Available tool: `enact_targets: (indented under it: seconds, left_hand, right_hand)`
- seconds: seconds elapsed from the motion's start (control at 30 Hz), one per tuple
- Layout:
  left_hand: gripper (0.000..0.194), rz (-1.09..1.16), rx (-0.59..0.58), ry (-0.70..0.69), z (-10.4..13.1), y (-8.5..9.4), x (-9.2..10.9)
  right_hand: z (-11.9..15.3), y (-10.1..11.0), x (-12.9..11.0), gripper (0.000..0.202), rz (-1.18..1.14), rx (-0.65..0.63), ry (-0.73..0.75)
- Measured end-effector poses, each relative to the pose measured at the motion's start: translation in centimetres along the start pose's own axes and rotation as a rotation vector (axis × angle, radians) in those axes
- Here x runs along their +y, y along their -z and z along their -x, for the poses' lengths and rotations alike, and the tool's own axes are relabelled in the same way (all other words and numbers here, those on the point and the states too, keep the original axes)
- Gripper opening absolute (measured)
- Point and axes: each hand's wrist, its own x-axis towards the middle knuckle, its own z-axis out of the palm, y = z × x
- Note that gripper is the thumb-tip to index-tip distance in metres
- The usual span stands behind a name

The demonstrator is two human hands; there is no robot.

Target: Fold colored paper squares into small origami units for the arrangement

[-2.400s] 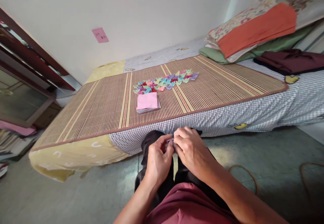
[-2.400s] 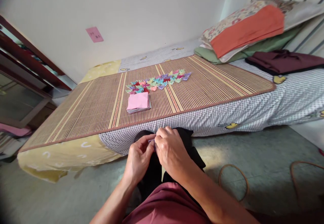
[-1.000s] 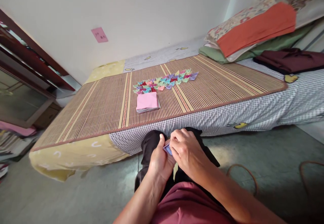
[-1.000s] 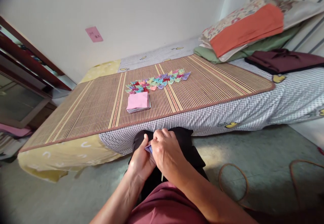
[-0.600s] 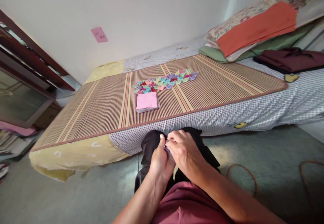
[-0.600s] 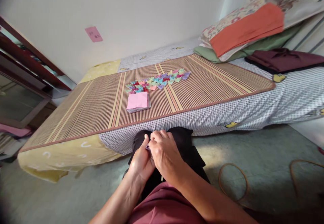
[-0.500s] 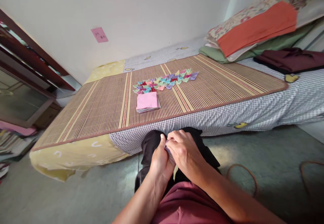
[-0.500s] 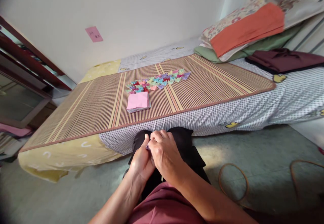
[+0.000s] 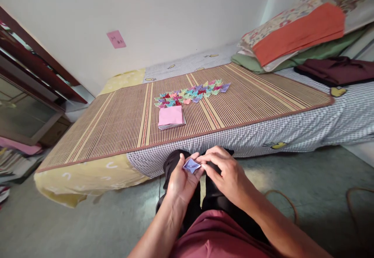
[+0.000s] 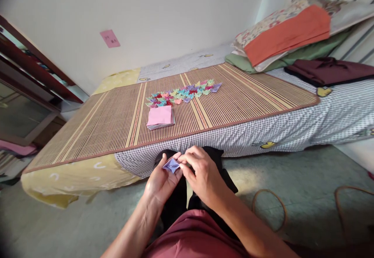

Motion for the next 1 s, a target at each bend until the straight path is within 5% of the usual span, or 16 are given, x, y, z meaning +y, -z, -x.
enact_targets:
  seconds: [0.27,0.57,1.0]
  left_hand:
    - [0.053,0.031,-0.048,0.028,0.6,-0.7,-0.1]
    - [0.046,0.067,0.014,0.046,0.1,-0.2,-0.6]
    - [0.043,0.067,0.085,-0.029,0.8,-1.3,0.3]
  right_hand:
    - [0.8,-3.1,-1.1,0.013,0.271,-0.024,0.073]
    - [1.3,-4.3,-0.9,0.019,0.306,-0.022,0.087]
    - [0.4,-1.2,0.6,0.015,0.108,0.030,-0.014]
